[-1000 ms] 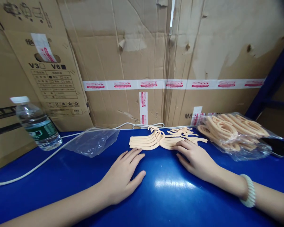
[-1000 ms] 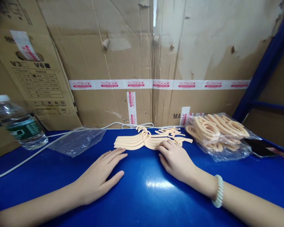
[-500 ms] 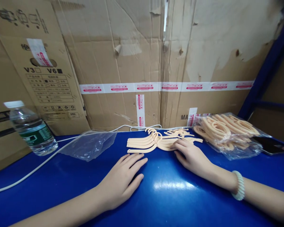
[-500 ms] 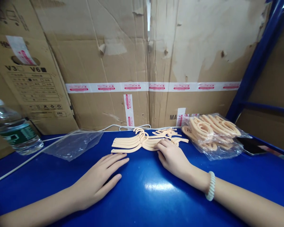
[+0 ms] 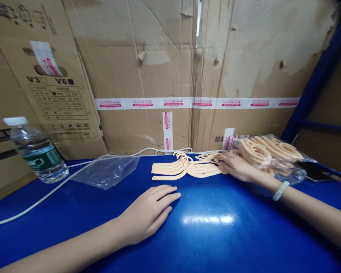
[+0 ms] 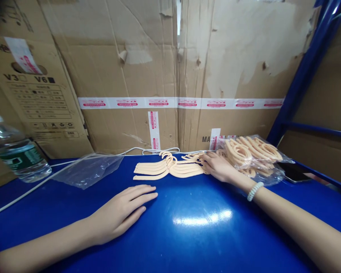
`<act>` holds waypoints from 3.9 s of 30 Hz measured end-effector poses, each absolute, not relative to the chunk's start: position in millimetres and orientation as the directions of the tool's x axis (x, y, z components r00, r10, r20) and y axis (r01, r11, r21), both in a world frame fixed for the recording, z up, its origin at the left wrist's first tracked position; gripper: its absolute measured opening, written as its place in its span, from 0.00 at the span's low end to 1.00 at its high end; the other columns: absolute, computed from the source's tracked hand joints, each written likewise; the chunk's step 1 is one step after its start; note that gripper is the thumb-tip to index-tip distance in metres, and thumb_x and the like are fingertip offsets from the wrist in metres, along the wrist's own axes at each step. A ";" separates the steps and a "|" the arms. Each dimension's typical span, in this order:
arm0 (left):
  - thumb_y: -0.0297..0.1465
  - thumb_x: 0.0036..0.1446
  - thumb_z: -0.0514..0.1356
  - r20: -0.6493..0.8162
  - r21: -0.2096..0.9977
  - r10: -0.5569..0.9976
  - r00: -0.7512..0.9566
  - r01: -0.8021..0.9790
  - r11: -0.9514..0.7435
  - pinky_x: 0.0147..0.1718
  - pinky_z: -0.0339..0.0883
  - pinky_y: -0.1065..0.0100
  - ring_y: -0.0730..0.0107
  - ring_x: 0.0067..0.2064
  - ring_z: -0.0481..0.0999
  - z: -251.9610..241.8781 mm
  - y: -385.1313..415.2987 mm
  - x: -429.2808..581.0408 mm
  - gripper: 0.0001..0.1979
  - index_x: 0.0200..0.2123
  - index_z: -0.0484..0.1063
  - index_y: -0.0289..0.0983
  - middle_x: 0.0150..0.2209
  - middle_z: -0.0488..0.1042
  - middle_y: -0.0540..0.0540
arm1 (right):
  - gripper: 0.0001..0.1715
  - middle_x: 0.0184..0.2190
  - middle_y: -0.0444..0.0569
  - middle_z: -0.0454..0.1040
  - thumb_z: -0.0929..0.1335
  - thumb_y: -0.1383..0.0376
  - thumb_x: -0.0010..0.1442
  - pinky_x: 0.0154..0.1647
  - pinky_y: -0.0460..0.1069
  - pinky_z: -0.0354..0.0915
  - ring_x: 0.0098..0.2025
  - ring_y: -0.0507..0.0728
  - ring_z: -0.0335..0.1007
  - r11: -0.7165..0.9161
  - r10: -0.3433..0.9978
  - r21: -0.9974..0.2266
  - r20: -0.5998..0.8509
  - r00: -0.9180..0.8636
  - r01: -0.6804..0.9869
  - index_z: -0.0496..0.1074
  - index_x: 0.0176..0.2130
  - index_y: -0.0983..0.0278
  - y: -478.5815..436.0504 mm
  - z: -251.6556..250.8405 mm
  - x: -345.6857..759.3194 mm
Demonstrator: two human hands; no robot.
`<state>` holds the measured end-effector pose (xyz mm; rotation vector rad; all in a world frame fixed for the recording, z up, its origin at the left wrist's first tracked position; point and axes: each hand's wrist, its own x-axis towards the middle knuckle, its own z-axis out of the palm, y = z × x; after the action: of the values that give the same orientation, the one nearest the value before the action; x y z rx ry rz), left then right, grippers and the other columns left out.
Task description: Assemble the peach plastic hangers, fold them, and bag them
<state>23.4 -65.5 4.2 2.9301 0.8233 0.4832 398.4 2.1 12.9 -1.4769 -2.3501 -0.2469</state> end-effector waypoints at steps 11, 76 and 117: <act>0.27 0.66 0.49 0.289 0.153 0.509 0.811 0.485 -0.861 0.59 0.62 0.48 0.52 0.61 0.67 8.0 -66.9 26.8 0.21 0.60 0.66 0.35 0.60 0.69 0.37 | 0.25 0.49 0.63 0.74 0.57 0.59 0.67 0.54 0.63 0.64 0.52 0.67 0.69 0.490 0.826 -0.066 0.353 -0.439 0.869 0.75 0.49 0.69 10.2 3.5 396.3; 0.30 0.55 0.65 0.065 0.928 0.992 0.105 -0.371 -0.021 0.49 0.65 0.62 0.65 0.47 0.69 5.9 -43.6 25.4 0.08 0.29 0.67 0.37 0.42 0.70 0.47 | 0.07 0.37 0.52 0.78 0.64 0.64 0.61 0.41 0.56 0.70 0.39 0.61 0.74 0.582 0.811 -0.484 0.407 -0.421 0.653 0.72 0.38 0.61 -45.7 22.8 338.4; 0.29 0.50 0.68 0.135 0.926 0.977 0.164 -0.373 -0.065 0.32 0.65 0.69 0.71 0.28 0.72 6.7 -46.7 27.9 0.11 0.26 0.67 0.34 0.27 0.75 0.48 | 0.06 0.36 0.50 0.76 0.63 0.66 0.65 0.36 0.53 0.71 0.37 0.59 0.74 0.663 0.721 -0.381 0.555 -0.414 0.645 0.69 0.39 0.61 -56.5 20.4 331.3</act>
<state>27.9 -46.7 6.7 1.0834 0.7480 1.2969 331.3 -56.5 20.4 -1.0507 -2.1670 0.1390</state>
